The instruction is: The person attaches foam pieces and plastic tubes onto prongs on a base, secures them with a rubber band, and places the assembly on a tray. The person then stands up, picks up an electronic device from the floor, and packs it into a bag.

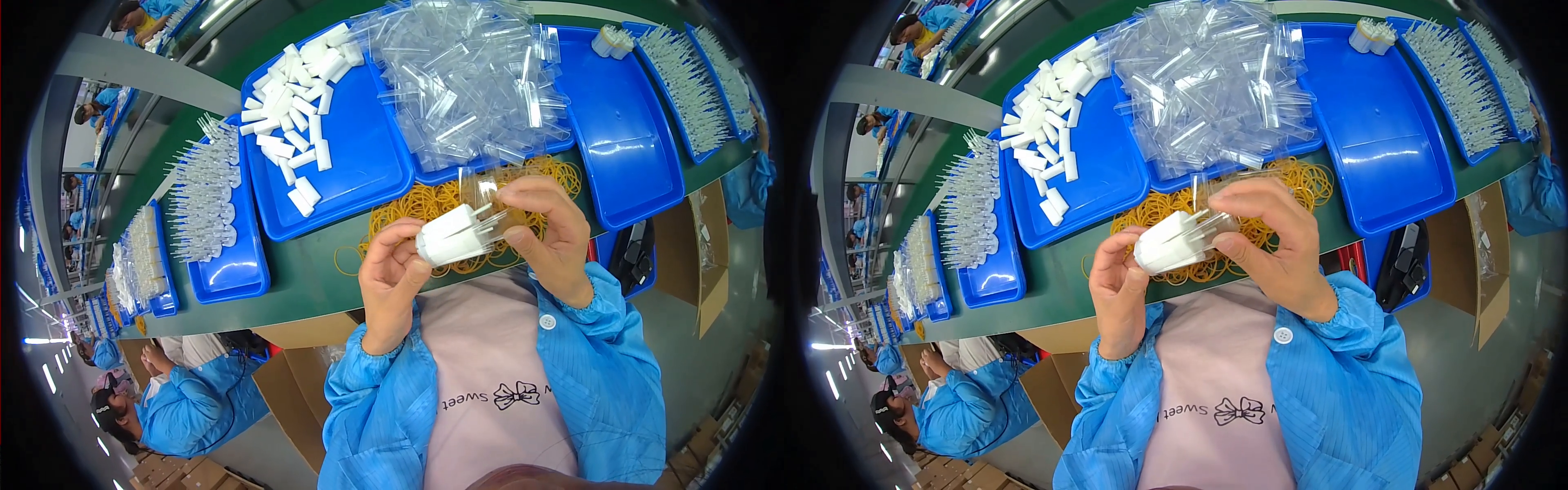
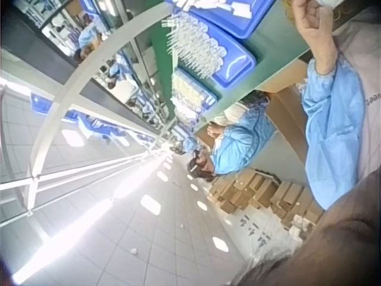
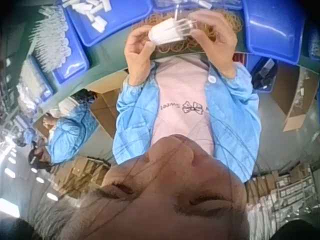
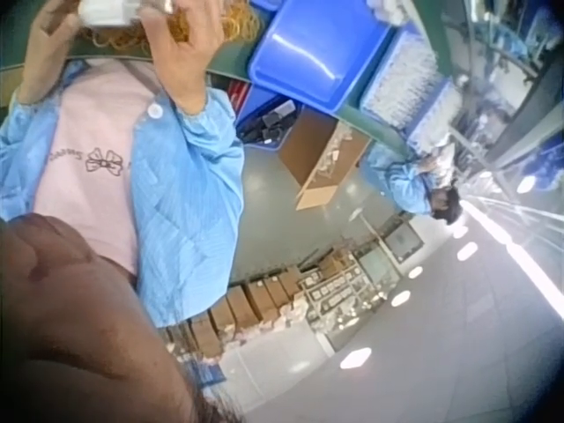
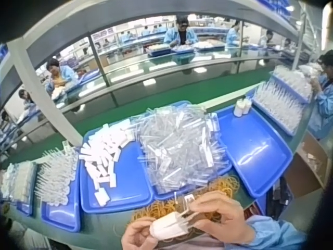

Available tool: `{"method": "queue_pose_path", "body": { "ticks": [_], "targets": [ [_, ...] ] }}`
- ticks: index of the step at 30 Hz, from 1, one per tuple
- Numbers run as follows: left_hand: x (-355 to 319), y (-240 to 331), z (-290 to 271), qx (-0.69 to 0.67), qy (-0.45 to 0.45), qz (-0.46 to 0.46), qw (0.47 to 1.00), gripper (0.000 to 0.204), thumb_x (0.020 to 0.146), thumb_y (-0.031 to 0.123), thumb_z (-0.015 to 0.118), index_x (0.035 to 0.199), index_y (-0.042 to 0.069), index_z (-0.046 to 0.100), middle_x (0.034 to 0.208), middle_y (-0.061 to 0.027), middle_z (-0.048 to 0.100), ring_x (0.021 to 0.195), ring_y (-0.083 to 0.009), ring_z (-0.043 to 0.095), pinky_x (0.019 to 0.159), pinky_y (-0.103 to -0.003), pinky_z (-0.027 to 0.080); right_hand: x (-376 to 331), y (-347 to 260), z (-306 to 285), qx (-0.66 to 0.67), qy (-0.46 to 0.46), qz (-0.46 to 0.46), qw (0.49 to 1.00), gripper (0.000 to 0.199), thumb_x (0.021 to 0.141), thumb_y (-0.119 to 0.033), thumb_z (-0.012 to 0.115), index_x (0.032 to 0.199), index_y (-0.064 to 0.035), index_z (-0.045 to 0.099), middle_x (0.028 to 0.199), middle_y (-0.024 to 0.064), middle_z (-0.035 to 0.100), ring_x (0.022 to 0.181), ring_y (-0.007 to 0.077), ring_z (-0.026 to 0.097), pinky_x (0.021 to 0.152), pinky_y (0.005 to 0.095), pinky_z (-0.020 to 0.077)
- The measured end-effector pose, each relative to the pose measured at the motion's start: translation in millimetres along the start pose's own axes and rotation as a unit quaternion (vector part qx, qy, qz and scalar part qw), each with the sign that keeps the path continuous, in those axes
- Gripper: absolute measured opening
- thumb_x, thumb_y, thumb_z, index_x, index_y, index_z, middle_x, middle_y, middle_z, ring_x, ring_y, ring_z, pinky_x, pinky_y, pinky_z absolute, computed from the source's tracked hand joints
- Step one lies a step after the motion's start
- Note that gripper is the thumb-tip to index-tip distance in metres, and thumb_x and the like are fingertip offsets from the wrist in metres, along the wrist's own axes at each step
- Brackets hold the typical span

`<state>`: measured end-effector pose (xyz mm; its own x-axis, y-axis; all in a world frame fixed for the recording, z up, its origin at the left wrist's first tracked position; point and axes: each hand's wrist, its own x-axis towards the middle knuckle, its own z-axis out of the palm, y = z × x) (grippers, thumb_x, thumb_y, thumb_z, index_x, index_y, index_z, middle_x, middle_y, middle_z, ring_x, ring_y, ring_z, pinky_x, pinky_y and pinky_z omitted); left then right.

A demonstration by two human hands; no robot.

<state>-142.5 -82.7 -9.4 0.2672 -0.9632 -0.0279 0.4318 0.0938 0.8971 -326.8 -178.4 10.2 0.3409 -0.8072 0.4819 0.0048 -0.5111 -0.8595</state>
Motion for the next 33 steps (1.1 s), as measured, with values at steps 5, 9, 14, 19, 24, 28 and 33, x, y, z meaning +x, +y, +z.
{"method": "queue_pose_path", "body": {
  "ticks": [5, 9, 14, 19, 24, 28, 33],
  "targets": [
    [0, 8, 2, -0.018, 0.023, -0.033, 0.999, 0.046, 0.080, 0.004, 0.068, 0.121, -0.001, 0.047, 0.117, -0.0106, 0.053, 0.105, -0.0172, 0.055, 0.086, -0.028, 0.047, 5, 2, -11, -0.014, -0.078, 0.036, 0.996, 0.021, 0.077, -0.012, 0.071, 0.095, -0.0037, 0.066, 0.090, 0.0084, 0.062, 0.095, 0.0234, 0.055, 0.084, 0.0331, 0.0426],
    [-2, 8, -2, -0.021, 0.010, -0.070, 0.997, 0.042, 0.078, 0.001, 0.069, 0.116, -0.002, 0.050, 0.118, -0.0120, 0.051, 0.104, -0.0179, 0.056, 0.088, -0.029, 0.047, 0, -4, -8, -0.005, -0.019, 0.080, 0.997, 0.017, 0.074, -0.010, 0.071, 0.090, -0.0040, 0.066, 0.090, 0.0071, 0.063, 0.097, 0.0244, 0.055, 0.086, 0.0340, 0.0412],
    [-4, 5, -1, 0.044, -0.015, 0.026, 0.999, 0.044, 0.074, -0.003, 0.072, 0.112, -0.003, 0.051, 0.117, -0.0128, 0.049, 0.104, -0.0189, 0.056, 0.090, -0.031, 0.047, 2, -16, -8, -0.063, -0.070, -0.001, 0.996, 0.014, 0.069, -0.008, 0.073, 0.082, -0.0068, 0.066, 0.084, 0.0034, 0.066, 0.097, 0.0265, 0.055, 0.089, 0.0390, 0.0391],
    [-10, 7, 1, 0.018, -0.045, 0.024, 0.999, 0.044, 0.071, -0.005, 0.073, 0.109, -0.002, 0.052, 0.115, -0.0126, 0.049, 0.105, -0.0196, 0.055, 0.092, -0.033, 0.047, 2, -23, -8, -0.055, -0.086, 0.000, 0.995, 0.013, 0.068, -0.009, 0.074, 0.080, -0.0090, 0.067, 0.082, 0.0021, 0.066, 0.098, 0.0257, 0.055, 0.093, 0.0416, 0.0358],
    [-12, 6, 4, 0.010, -0.064, 0.022, 0.998, 0.045, 0.071, -0.005, 0.074, 0.109, -0.002, 0.051, 0.114, -0.0125, 0.048, 0.105, -0.0202, 0.054, 0.093, -0.034, 0.046, -3, -26, -6, -0.048, -0.094, 0.011, 0.994, 0.014, 0.067, -0.009, 0.075, 0.080, -0.0107, 0.068, 0.083, 0.0013, 0.067, 0.100, 0.0238, 0.055, 0.097, 0.0426, 0.0318],
    [-12, 4, 5, 0.008, -0.059, 0.015, 0.998, 0.044, 0.071, -0.004, 0.074, 0.108, -0.002, 0.051, 0.113, -0.0123, 0.048, 0.105, -0.0197, 0.054, 0.093, -0.034, 0.046, -5, -26, -5, -0.047, -0.095, 0.013, 0.994, 0.016, 0.066, -0.007, 0.076, 0.080, -0.0113, 0.068, 0.084, 0.0010, 0.067, 0.099, 0.0225, 0.054, 0.098, 0.0433, 0.0305],
    [-10, 0, 1, -0.010, -0.071, -0.002, 0.997, 0.043, 0.072, -0.004, 0.074, 0.108, 0.000, 0.050, 0.114, -0.0109, 0.048, 0.105, -0.0184, 0.054, 0.092, -0.032, 0.045, -3, -24, -5, -0.061, -0.100, 0.018, 0.993, 0.016, 0.066, -0.006, 0.075, 0.080, -0.0104, 0.068, 0.082, 0.0008, 0.067, 0.098, 0.0223, 0.055, 0.096, 0.0414, 0.0338]
  ]
}}
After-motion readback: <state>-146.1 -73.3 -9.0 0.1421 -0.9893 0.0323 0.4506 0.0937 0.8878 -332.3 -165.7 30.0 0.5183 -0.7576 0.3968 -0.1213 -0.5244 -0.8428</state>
